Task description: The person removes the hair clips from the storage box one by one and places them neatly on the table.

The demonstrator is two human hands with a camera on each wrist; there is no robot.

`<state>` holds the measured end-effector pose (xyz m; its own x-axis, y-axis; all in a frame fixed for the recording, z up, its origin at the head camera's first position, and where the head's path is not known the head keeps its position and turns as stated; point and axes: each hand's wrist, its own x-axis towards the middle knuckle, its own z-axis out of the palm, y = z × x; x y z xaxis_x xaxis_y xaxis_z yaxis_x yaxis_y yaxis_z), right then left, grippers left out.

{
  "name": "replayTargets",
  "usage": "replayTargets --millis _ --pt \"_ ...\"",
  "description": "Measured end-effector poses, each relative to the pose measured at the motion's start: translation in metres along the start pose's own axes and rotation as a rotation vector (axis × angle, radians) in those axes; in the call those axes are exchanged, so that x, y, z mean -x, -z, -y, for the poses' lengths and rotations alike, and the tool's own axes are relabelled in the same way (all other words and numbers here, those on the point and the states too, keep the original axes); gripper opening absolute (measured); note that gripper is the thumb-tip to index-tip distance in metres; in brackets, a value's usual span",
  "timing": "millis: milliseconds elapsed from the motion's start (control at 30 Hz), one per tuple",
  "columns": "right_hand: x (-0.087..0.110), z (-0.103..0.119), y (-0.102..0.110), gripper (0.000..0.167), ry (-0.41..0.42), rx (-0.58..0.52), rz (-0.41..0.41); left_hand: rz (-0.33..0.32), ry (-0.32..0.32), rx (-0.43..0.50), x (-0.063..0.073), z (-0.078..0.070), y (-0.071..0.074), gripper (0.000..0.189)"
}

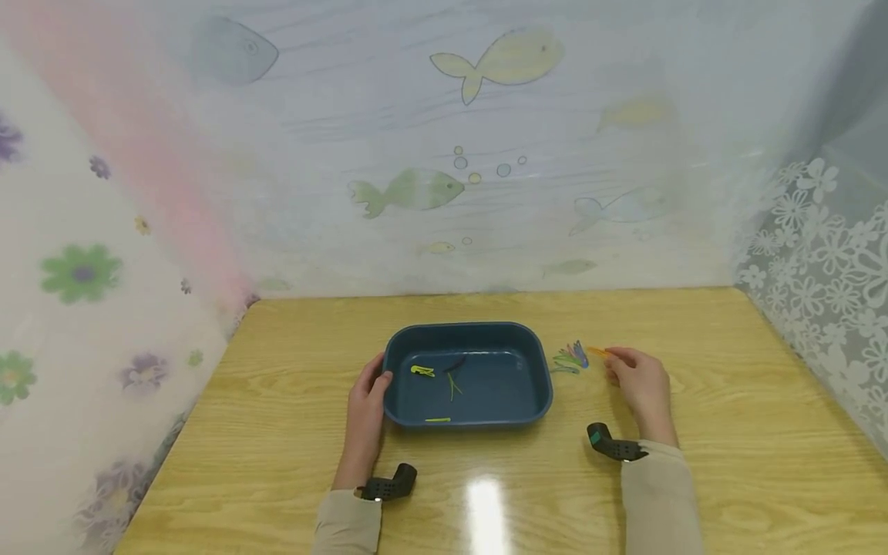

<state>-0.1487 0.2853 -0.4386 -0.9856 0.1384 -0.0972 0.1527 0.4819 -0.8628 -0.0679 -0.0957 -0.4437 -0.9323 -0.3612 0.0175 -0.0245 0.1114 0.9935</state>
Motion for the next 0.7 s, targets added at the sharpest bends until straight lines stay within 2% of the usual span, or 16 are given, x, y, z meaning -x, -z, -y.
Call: replayTargets --millis 433,700 --pt "-0.002 -0.0038 -0.0012 0.032 -0.021 -0.004 0.004 0.004 0.012 -0.015 0.0007 0.0017 0.0006 0.034" --pt "-0.005 -0.0033 -0.0017 0.032 -0.019 0.031 -0.013 -0.001 0.005 -0.019 -0.0008 -0.0002 -0.0008 0.034"
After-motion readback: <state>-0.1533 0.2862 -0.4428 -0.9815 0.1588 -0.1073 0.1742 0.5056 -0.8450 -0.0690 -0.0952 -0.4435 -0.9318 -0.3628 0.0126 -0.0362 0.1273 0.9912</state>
